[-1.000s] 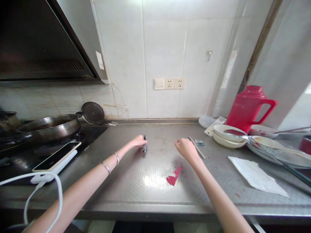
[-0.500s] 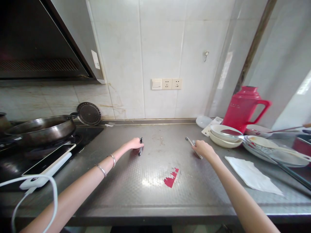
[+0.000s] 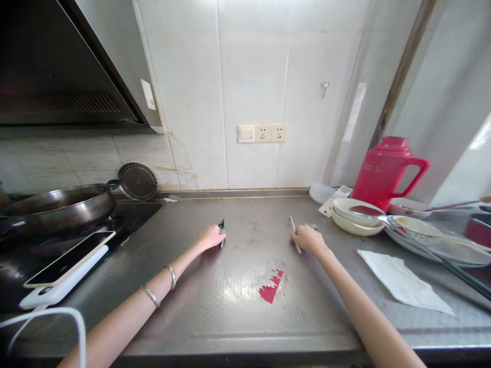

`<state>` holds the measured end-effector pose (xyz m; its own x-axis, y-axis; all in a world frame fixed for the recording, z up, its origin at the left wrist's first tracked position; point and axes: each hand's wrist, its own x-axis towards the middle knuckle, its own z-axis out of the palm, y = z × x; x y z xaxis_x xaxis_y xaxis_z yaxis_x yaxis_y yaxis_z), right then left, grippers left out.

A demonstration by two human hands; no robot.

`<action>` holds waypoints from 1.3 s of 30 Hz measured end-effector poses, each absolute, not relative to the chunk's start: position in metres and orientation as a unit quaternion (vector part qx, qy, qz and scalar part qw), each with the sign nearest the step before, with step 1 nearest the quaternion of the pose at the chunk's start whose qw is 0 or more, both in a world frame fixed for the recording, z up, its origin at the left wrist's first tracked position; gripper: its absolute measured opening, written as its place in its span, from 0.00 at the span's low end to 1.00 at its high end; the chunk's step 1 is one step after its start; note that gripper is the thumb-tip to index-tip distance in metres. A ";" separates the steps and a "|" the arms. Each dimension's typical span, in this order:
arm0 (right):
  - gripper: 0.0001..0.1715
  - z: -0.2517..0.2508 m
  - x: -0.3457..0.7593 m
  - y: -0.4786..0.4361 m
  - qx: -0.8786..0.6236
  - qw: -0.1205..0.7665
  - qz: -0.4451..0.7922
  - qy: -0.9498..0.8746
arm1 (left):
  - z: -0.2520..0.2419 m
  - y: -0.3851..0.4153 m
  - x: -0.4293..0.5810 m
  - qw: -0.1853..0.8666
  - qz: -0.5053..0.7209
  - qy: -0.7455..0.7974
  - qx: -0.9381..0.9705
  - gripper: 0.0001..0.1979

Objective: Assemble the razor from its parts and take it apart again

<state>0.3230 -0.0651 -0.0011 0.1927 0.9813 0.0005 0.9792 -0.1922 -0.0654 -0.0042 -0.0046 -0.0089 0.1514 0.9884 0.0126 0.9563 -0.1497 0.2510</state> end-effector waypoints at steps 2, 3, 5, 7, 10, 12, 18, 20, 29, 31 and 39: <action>0.23 0.000 0.295 -0.066 -0.761 0.038 0.010 -0.647 | -0.008 -0.003 -0.002 0.087 0.096 0.638 0.759 0.14; 0.23 0.001 0.280 -0.065 -0.755 0.045 0.006 -0.654 | -0.008 -0.003 0.000 0.083 0.100 0.635 0.762 0.14; 0.24 0.004 0.248 -0.064 -0.733 0.055 -0.004 -0.678 | -0.008 -0.004 0.002 0.077 0.103 0.629 0.766 0.15; 0.24 0.006 0.217 -0.061 -0.717 0.054 -0.004 -0.695 | -0.007 -0.005 0.005 0.077 0.101 0.624 0.771 0.15; 0.23 0.008 0.179 -0.056 -0.699 0.054 0.007 -0.713 | -0.005 -0.007 0.006 0.080 0.096 0.617 0.777 0.15; 0.22 0.007 0.161 -0.053 -0.692 0.055 0.014 -0.720 | -0.005 -0.008 0.007 0.079 0.095 0.614 0.780 0.15; 0.22 0.002 0.140 -0.047 -0.681 0.058 0.019 -0.730 | -0.005 -0.008 0.008 0.088 0.097 0.616 0.777 0.14; 0.22 0.001 0.139 -0.045 -0.682 0.060 0.016 -0.729 | -0.005 -0.008 0.008 0.093 0.099 0.616 0.776 0.14; 0.25 -0.003 0.140 -0.040 -0.691 0.082 0.033 -0.717 | -0.012 -0.005 0.005 0.088 0.112 0.604 0.784 0.16; 0.26 -0.001 0.148 -0.038 -0.694 0.096 0.027 -0.713 | -0.014 -0.003 0.003 0.088 0.120 0.597 0.788 0.18; 0.16 0.010 0.246 -0.030 -0.677 0.247 -0.033 -0.692 | -0.017 0.003 -0.014 0.092 0.171 0.602 0.775 0.20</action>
<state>0.2462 -0.0297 0.0104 0.0391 0.9215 0.3864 0.9541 0.0805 -0.2884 -0.0138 0.0034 -0.0171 0.2171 0.9640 0.1535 0.9010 -0.2583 0.3484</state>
